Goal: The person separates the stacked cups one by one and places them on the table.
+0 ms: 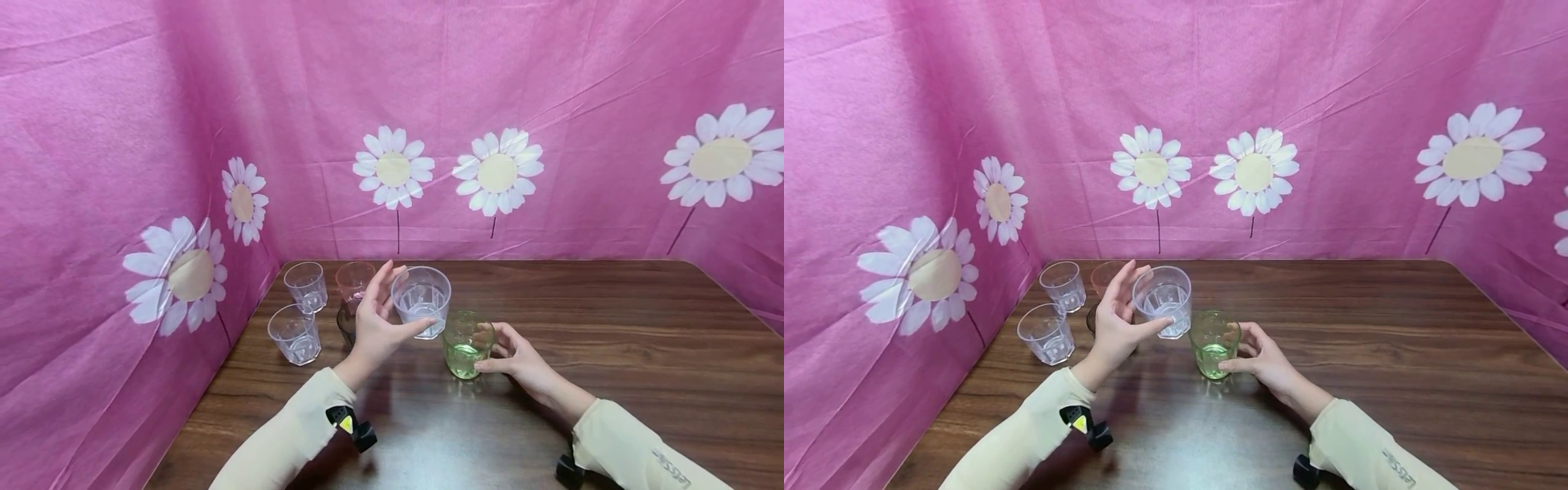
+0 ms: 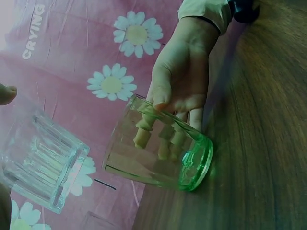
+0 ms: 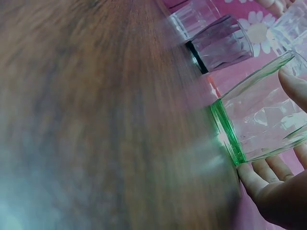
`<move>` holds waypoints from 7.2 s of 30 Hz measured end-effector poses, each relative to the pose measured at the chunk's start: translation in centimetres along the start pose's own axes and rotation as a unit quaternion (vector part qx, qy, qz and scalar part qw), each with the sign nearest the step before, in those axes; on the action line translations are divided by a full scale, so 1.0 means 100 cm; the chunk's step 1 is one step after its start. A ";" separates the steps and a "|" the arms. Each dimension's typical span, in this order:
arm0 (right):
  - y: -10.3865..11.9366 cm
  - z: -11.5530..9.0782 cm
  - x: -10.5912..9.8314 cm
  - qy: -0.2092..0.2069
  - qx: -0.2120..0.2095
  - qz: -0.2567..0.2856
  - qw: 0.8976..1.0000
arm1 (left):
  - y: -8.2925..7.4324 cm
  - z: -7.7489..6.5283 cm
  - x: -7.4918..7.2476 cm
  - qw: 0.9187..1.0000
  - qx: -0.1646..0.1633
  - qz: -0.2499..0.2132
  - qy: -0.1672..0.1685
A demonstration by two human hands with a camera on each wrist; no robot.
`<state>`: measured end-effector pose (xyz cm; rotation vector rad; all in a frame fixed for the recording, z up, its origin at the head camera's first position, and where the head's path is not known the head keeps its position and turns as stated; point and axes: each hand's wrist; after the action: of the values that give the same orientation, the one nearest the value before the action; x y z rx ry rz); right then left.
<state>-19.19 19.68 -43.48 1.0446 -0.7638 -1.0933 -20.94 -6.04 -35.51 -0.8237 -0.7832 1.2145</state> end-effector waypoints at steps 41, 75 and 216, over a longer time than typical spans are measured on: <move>-0.002 -0.004 -0.006 -0.005 0.003 0.006 1.000 | 0.065 -0.031 -0.005 0.991 -0.114 0.071 -0.016; 0.003 -0.006 -0.007 -0.004 0.017 -0.010 1.000 | 0.037 -0.033 -0.008 0.986 -0.049 0.158 0.025; -0.008 0.095 -0.060 -0.044 0.069 -0.050 0.995 | -0.036 -0.092 -0.093 0.966 -0.248 0.047 -0.048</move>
<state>-29.75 22.63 -40.95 1.1680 -0.8759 -1.1921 -12.88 -16.75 -37.56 -1.2266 -1.1638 1.1617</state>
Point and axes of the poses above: each hand's wrist, its own z-axis towards the middle knuckle, its own x-axis out of the palm, y = z × x, and after that the axes turned 14 degrees about -x, right-handed
